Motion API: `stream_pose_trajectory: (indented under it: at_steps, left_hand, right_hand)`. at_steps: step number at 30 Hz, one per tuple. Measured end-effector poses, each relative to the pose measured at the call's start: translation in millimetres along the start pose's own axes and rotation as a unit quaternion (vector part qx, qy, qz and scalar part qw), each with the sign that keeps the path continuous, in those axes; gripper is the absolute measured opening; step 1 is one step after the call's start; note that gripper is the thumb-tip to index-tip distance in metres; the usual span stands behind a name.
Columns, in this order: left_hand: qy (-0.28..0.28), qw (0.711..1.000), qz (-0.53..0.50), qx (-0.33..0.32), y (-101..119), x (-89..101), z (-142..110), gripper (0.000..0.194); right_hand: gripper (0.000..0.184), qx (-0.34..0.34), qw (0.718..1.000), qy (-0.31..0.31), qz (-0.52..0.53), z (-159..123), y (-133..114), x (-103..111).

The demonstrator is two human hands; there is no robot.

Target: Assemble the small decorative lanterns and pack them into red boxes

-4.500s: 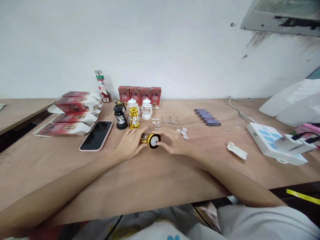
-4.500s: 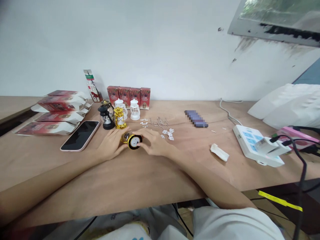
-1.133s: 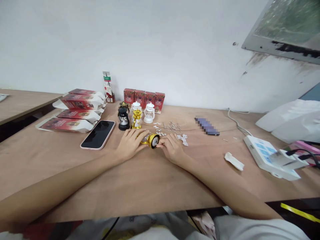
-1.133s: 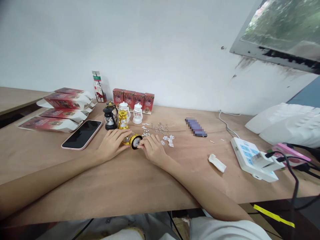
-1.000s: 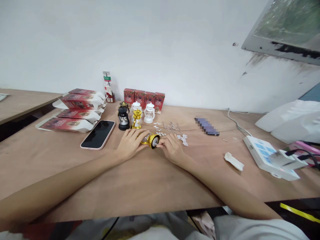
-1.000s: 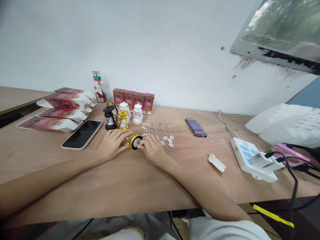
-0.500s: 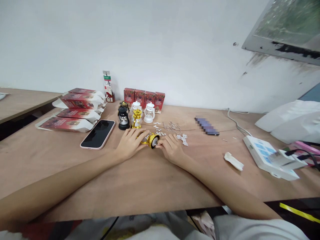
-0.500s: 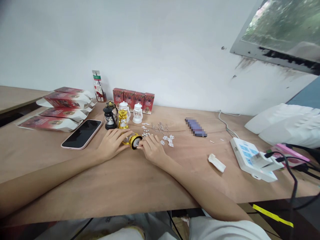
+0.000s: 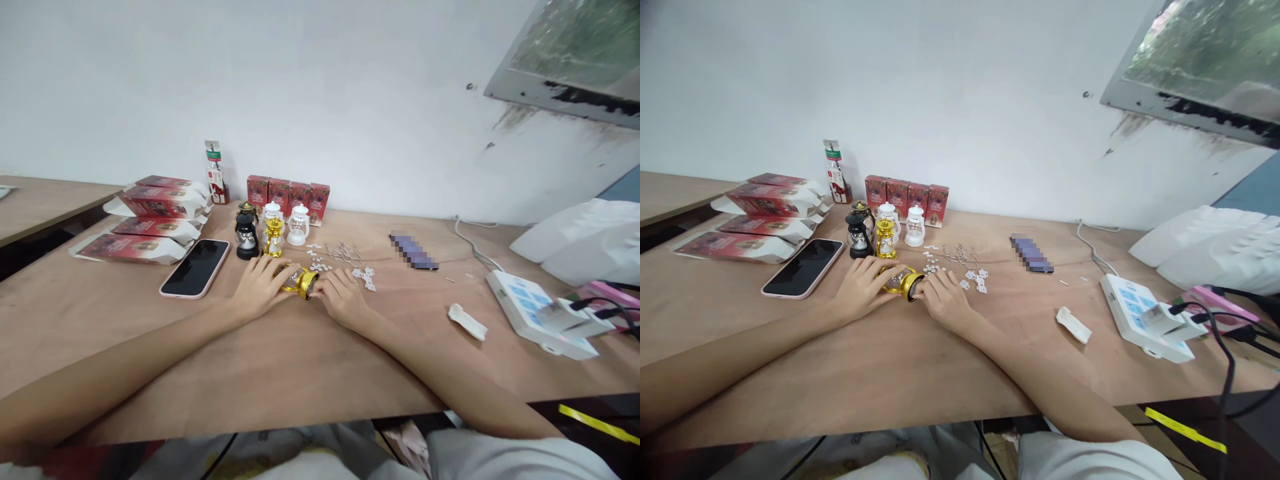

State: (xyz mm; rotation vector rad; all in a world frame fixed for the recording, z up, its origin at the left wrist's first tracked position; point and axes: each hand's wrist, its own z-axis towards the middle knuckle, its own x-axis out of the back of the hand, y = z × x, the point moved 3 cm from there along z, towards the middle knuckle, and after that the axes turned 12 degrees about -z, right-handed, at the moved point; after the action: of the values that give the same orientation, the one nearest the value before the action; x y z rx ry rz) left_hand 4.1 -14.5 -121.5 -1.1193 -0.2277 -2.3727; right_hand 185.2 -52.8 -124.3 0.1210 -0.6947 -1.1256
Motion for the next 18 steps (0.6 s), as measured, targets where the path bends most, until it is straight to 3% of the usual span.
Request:
stream_pose_trajectory:
  at_steps: [12, 18]
  left_hand:
    - [0.004, 1.0, -0.014, -0.028, 1, 2.1, 0, 0.041]
    - [0.015, 0.999, -0.036, -0.035, 1, 3.3, 0, 0.042]
  right_hand:
    - [0.03, -0.024, 0.994, 0.019, 0.105, -1, 8, 2]
    - [0.031, -0.043, 0.99, 0.0, 0.138, -5, 11, -5]
